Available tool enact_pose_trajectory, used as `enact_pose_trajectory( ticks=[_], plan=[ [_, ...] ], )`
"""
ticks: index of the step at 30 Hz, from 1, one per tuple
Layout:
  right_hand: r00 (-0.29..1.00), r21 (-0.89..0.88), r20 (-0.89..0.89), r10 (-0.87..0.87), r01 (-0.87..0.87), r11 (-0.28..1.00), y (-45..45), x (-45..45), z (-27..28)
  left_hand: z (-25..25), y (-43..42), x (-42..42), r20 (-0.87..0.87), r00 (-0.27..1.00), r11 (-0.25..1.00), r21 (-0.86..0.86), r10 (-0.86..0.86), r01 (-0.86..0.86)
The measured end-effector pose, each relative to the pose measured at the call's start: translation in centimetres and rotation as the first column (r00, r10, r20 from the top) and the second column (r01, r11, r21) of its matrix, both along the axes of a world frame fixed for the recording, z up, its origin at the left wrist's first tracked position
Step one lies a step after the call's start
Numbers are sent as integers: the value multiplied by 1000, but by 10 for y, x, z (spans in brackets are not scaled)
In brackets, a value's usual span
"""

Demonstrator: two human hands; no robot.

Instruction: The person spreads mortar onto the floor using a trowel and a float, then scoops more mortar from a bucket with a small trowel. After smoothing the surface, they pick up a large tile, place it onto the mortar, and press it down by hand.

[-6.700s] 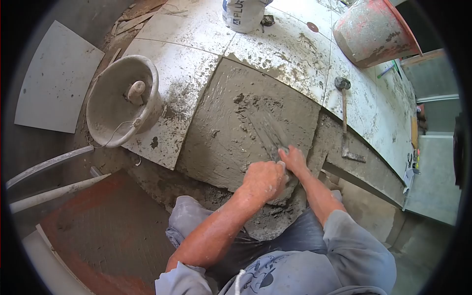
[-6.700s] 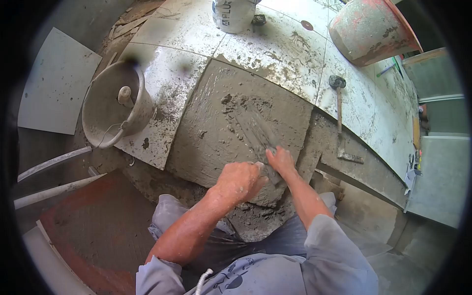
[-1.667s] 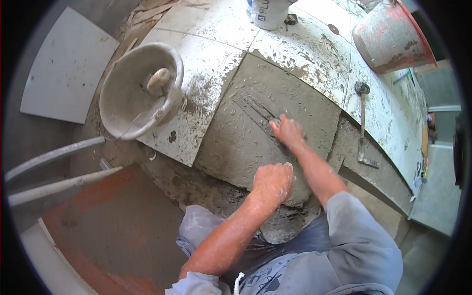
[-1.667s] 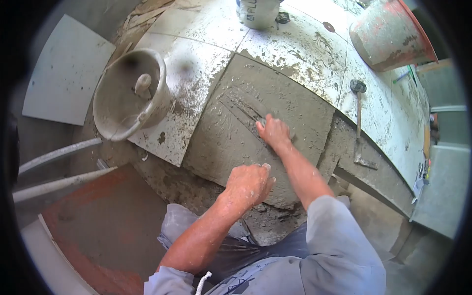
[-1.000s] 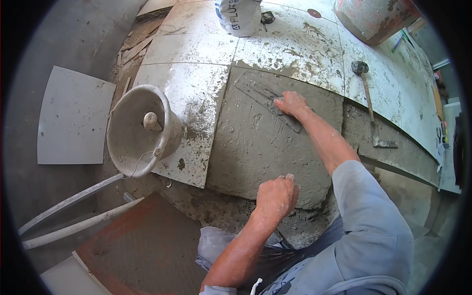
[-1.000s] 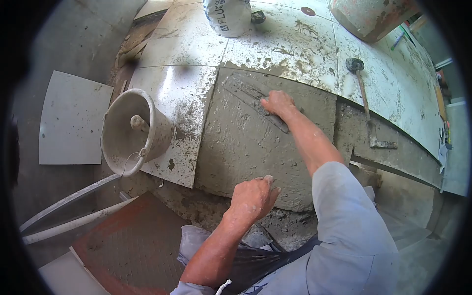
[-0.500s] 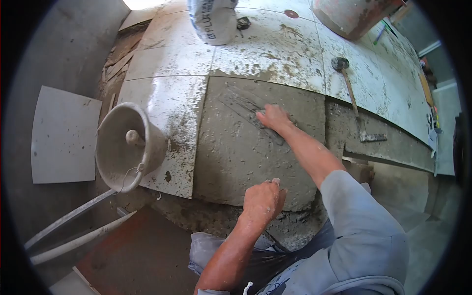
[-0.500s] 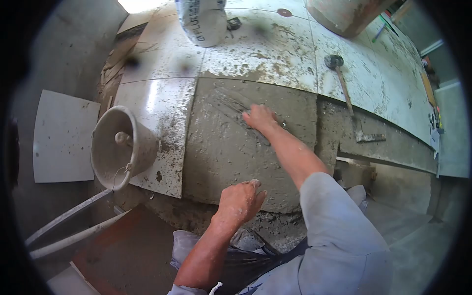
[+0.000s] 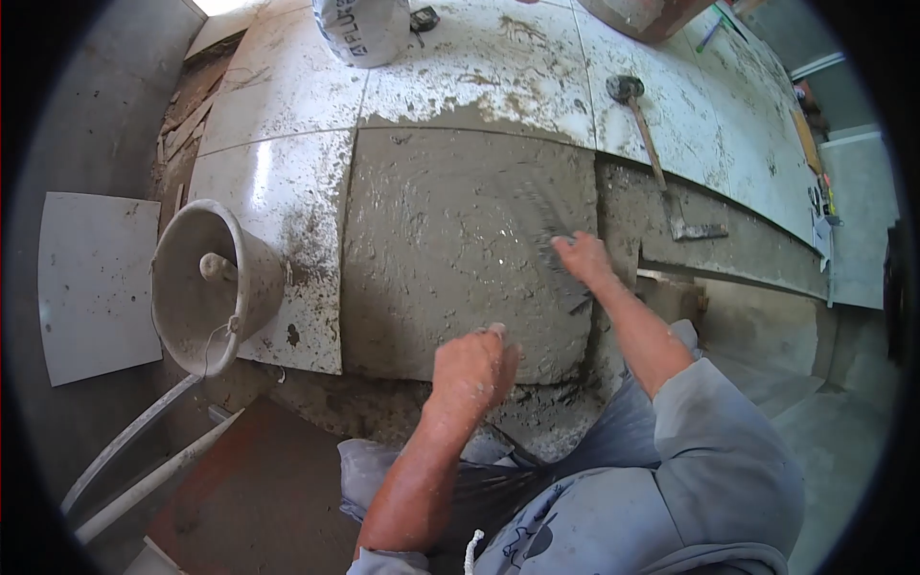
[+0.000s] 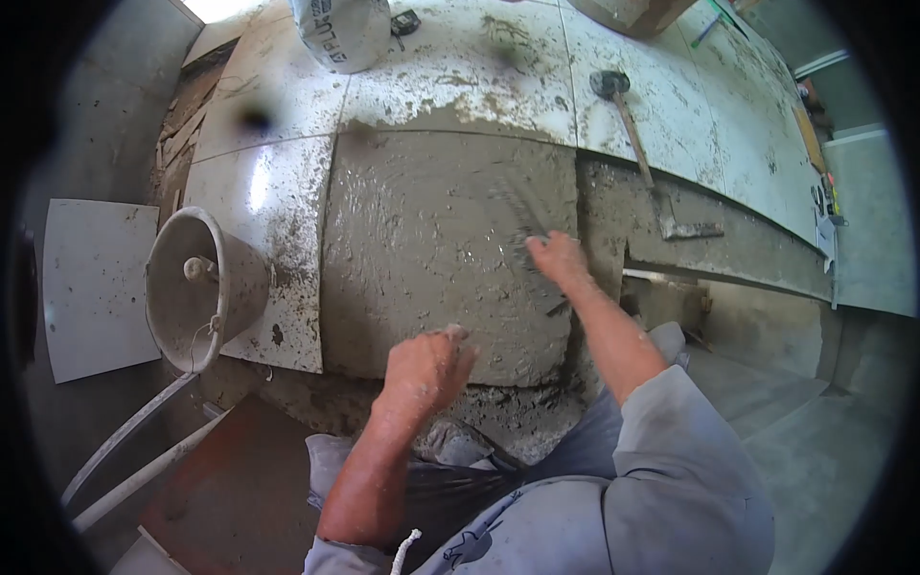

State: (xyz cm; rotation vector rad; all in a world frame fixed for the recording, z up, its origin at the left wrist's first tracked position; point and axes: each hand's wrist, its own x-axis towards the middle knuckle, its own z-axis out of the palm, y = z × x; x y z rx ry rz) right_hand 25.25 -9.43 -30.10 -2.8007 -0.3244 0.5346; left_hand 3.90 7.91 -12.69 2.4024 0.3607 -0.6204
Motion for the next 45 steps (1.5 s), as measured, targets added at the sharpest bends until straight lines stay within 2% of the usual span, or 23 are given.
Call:
enact_pose_trajectory(
  ticks=[2,4,6,8,9,11,13,15,17,19,21,23,27,29,31,33,35,37,39,41,43,45],
  plan=[
    [955,117,-270,124,-95,989,23,-36,19,1,4,-1,-6,1000,1000,15,0,0],
    [914,68,-232,333,-326,943,49,-75,10,4,9,-1,-24,998,996,69,57,-56],
    [851,30,-298,432,-444,895,59,-112,25,8,16,1,-40,994,993,61,100,-98],
    [816,38,-318,483,-498,867,42,-132,35,17,26,2,32,981,977,85,192,-194],
    [774,45,-352,526,-547,836,29,-139,37,24,30,3,-15,964,962,69,264,-263],
    [824,-70,-356,441,-494,867,-2,-135,39,24,41,-1,18,944,943,49,329,-330],
    [915,-182,-272,298,-353,918,-26,-115,44,26,52,-9,72,904,906,22,421,-424],
    [968,-193,-148,201,-227,954,-29,-84,34,25,58,-17,112,869,875,-13,482,-484],
    [992,-62,-96,85,-91,994,-1,-55,20,23,63,-22,171,827,842,-34,536,-538],
    [986,28,-118,117,-114,993,46,-39,8,27,64,-23,158,813,827,-48,561,-561],
    [960,84,-154,233,-222,971,87,-48,13,30,63,-25,134,799,810,-63,586,-583],
    [872,45,-237,428,-430,902,108,-73,24,31,63,-22,133,781,792,-91,610,-604],
    [718,43,-292,631,-650,759,57,-136,30,18,68,-20,172,776,795,-140,606,-590],
    [726,-22,-329,604,-645,764,9,-144,35,20,71,-18,154,763,778,-158,628,-608],
    [807,-116,-331,490,-550,827,-33,-132,45,19,73,-20,161,762,778,-171,628,-605],
    [902,-247,-226,368,-419,874,-55,-111,43,18,75,-23,160,760,775,-181,630,-605],
    [990,-126,-102,98,-110,986,-54,-80,22,20,73,-26,145,762,775,-175,631,-608],
    [1000,-13,-12,15,-15,1000,-23,-43,5,22,70,-27,144,766,778,-164,627,-606],
    [992,-6,-107,73,-74,997,31,-27,21,23,69,-25,150,765,779,-152,626,-608],
    [977,18,-88,197,-196,980,68,-38,-3,25,68,-26,156,767,783,-150,622,-604],
    [902,100,-276,332,-317,943,90,-71,25,23,68,-24,170,767,785,-153,619,-600],
    [813,40,-334,476,-493,869,78,-110,25,21,68,-20,182,774,795,-164,606,-584]
  ],
)
